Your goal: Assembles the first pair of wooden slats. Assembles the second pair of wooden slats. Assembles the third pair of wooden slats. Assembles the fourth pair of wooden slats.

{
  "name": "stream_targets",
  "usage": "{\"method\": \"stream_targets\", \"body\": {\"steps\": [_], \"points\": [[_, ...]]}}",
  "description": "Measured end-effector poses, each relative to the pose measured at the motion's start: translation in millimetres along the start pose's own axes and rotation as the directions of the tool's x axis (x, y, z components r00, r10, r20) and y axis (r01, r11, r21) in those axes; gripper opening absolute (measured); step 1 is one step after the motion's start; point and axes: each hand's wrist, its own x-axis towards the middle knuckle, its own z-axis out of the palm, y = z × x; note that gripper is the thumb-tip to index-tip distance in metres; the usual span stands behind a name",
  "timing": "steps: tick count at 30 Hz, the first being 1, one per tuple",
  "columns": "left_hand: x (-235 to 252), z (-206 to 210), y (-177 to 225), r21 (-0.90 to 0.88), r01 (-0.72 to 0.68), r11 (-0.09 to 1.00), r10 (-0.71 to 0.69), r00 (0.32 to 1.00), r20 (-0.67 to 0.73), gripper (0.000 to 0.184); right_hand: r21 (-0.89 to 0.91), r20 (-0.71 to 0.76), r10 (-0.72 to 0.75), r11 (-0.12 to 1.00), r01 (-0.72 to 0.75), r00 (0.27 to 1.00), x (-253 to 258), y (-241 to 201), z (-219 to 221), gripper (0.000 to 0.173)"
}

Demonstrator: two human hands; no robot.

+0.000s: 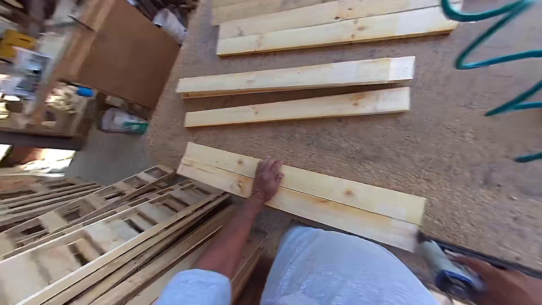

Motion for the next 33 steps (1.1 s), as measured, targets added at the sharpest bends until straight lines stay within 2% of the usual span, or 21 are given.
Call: {"method": "stream_targets", "body": {"steps": [3, 6, 15, 20, 25, 29, 31, 33], "points": [[-3.6, 6.7, 10.0, -0.02, 0.007, 1.0, -0.006, 0.999, 0.045, 0.057, -0.046, -0.014, 0.088, 0.995, -0.088, 0.996, -8.1, 3.3, -14.0, 0.055], [-4.0, 19.7, 4.0, 0.015, 0.007, 1.0, -0.007, 1.0, -0.018, 0.065, -0.066, -0.012, 0.083, 0.994, -0.084, 0.996, -3.4, 8.6, -21.9, 0.05], [-4.7, 24.2, 4.4, 0.036, 0.127, 0.991, -0.123, 0.988, -0.097, 0.067, -0.065, -0.012, 0.034, 0.997, -0.035, 0.999, 5.2, -0.9, -20.7, 0.049], [-5.4, 27.0, 3.0, 0.047, 0.142, 0.989, -0.136, 0.984, -0.119, 0.067, -0.06, -0.025, -0.003, 0.998, 0.001, 1.0, 7.7, 0.0, -21.8, 0.049], [-3.4, 25.6, 3.4, 0.09, 0.158, 0.983, -0.152, 0.985, -0.076, 0.072, -0.127, -0.057, -0.025, 0.992, 0.018, 0.998, 13.9, 5.9, -21.4, 0.051], [-3.6, 20.5, 1.4, 0.107, 0.098, 0.989, -0.095, 0.995, -0.037, 0.083, -0.103, -0.091, -0.027, 0.994, 0.017, 0.996, 14.2, 10.7, -13.7, 0.054], [-5.7, 19.0, 1.6, 0.113, 0.056, 0.992, -0.055, 0.998, -0.007, 0.091, -0.098, -0.159, -0.049, 0.995, 0.033, 0.986, 13.2, 16.7, -5.5, 0.054], [-5.6, 20.6, 2.4, 0.117, 0.058, 0.991, -0.057, 0.998, -0.014, 0.088, -0.099, -0.205, -0.041, 0.995, 0.021, 0.978, 11.3, 23.3, 0.7, 0.055]]}}
